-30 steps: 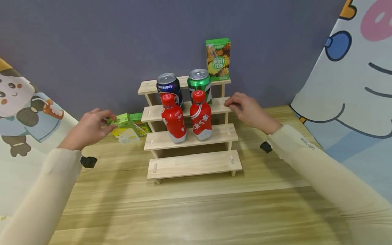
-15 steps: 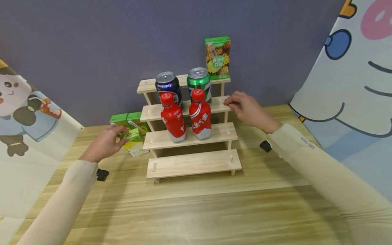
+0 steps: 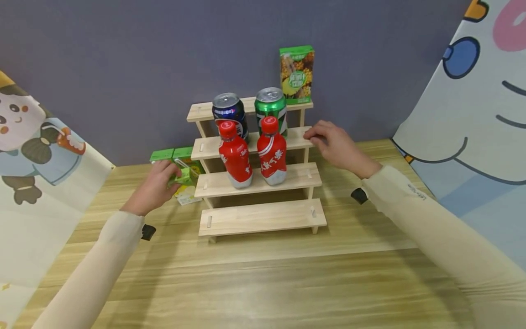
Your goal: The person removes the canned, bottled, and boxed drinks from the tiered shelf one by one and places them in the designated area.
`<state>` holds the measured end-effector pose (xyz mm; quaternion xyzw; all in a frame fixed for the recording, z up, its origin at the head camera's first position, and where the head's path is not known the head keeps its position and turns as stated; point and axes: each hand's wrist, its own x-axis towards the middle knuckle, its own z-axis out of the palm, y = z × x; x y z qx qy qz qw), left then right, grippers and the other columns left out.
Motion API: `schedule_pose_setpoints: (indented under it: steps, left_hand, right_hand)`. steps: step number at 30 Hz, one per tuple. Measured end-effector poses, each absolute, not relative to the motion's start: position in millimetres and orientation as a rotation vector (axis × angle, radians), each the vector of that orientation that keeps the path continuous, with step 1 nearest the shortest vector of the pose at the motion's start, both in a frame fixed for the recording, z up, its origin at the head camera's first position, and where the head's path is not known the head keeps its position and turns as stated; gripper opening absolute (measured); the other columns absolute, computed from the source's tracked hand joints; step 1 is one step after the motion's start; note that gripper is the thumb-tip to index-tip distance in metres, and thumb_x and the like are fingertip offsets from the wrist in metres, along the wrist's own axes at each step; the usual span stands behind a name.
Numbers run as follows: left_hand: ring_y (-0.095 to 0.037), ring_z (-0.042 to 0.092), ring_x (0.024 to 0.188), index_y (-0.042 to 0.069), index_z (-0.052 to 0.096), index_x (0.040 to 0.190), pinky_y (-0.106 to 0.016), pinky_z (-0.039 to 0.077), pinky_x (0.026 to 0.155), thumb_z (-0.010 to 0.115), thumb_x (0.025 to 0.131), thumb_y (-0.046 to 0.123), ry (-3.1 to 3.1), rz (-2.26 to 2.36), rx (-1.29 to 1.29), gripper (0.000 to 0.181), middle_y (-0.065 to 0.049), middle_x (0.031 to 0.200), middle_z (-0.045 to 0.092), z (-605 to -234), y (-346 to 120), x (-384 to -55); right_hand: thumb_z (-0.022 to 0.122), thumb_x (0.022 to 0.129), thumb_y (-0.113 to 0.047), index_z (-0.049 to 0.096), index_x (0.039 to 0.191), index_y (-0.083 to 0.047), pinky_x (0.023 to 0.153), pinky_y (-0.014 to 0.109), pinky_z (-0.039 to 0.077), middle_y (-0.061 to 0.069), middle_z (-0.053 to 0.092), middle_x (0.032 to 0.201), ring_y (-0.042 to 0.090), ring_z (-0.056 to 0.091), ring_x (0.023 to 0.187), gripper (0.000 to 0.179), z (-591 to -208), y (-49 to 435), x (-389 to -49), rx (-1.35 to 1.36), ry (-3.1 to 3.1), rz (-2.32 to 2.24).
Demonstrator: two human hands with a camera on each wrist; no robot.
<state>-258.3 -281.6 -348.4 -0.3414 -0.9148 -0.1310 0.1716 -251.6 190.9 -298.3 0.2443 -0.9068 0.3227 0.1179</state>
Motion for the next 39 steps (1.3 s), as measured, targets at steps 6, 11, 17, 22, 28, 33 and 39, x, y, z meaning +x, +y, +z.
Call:
schedule_pose_setpoints:
  steps: [6, 11, 17, 22, 28, 33, 39]
  left_hand:
    - [-0.029, 0.041, 0.085, 0.002, 0.052, 0.085, -0.043, 0.035, 0.073, 0.074, 0.069, -0.013, -2.581, -0.371, -1.01, 0.031, -0.01, 0.088, 0.048, -347.8, -274.9, -265.9]
    - [-0.03, 0.043, 0.084, 0.002, 0.054, 0.08, -0.043, 0.036, 0.073, 0.071, 0.07, -0.016, -2.54, -0.367, -1.054, 0.027, -0.012, 0.088, 0.05, -349.8, -275.6, -276.3]
    - [-0.028, 0.042, 0.084, 0.003, 0.054, 0.085, -0.042, 0.035, 0.073, 0.07, 0.072, -0.014, -2.592, -0.365, -1.004, 0.026, -0.01, 0.091, 0.05, -350.7, -278.6, -281.8]
    - [-0.028, 0.044, 0.086, 0.001, 0.053, 0.096, -0.043, 0.036, 0.075, 0.073, 0.073, -0.01, -2.598, -0.334, -0.984, 0.033, -0.01, 0.093, 0.052, -353.2, -277.6, -280.1]
    - [-0.031, 0.045, 0.087, 0.002, 0.055, 0.099, -0.045, 0.038, 0.076, 0.074, 0.072, -0.01, -2.541, -0.304, -0.985, 0.035, -0.011, 0.096, 0.053, -359.4, -277.0, -281.7]
    - [-0.032, 0.045, 0.088, 0.001, 0.056, 0.099, -0.046, 0.038, 0.078, 0.073, 0.073, -0.01, -2.533, -0.289, -0.955, 0.033, -0.012, 0.098, 0.053, -362.9, -275.1, -288.1]
    - [-0.032, 0.044, 0.087, 0.001, 0.056, 0.099, -0.046, 0.037, 0.077, 0.073, 0.073, -0.01, -2.523, -0.288, -0.942, 0.033, -0.013, 0.098, 0.051, -363.4, -273.7, -292.6]
  right_hand:
    - [0.051, 0.096, -0.002, 0.064, 0.11, -0.002, 0.086, 0.041, 0.043, 0.008, 0.057, 0.105, 0.025, 0.052, 0.097, 0.019, -297.8, 192.2, -251.5, 0.685, -2.658, 0.948]
    - [0.052, 0.096, -0.002, 0.065, 0.108, -0.002, 0.085, 0.041, 0.043, 0.008, 0.058, 0.105, 0.024, 0.053, 0.097, 0.018, -298.0, 191.1, -252.0, 0.684, -2.649, 0.954]
    - [0.053, 0.095, -0.002, 0.065, 0.108, -0.002, 0.084, 0.041, 0.044, 0.008, 0.058, 0.104, 0.024, 0.053, 0.097, 0.017, -298.7, 188.9, -251.8, 0.694, -2.647, 0.954]
    - [0.053, 0.095, -0.002, 0.065, 0.108, -0.002, 0.082, 0.04, 0.043, 0.009, 0.058, 0.103, 0.025, 0.053, 0.095, 0.018, -298.5, 189.1, -252.3, 0.692, -2.636, 0.937]
    - [0.052, 0.096, -0.004, 0.065, 0.109, -0.003, 0.082, 0.04, 0.043, 0.008, 0.058, 0.104, 0.024, 0.053, 0.095, 0.018, -299.5, 189.4, -253.0, 0.684, -2.646, 0.937]
    - [0.052, 0.096, -0.004, 0.065, 0.109, -0.003, 0.083, 0.041, 0.043, 0.008, 0.058, 0.104, 0.024, 0.053, 0.096, 0.018, -300.6, 189.5, -253.8, 0.676, -2.646, 0.94]
    - [0.053, 0.096, -0.003, 0.065, 0.109, -0.002, 0.083, 0.04, 0.043, 0.008, 0.058, 0.104, 0.024, 0.054, 0.095, 0.018, -300.4, 189.0, -253.8, 0.672, -2.647, 0.949]
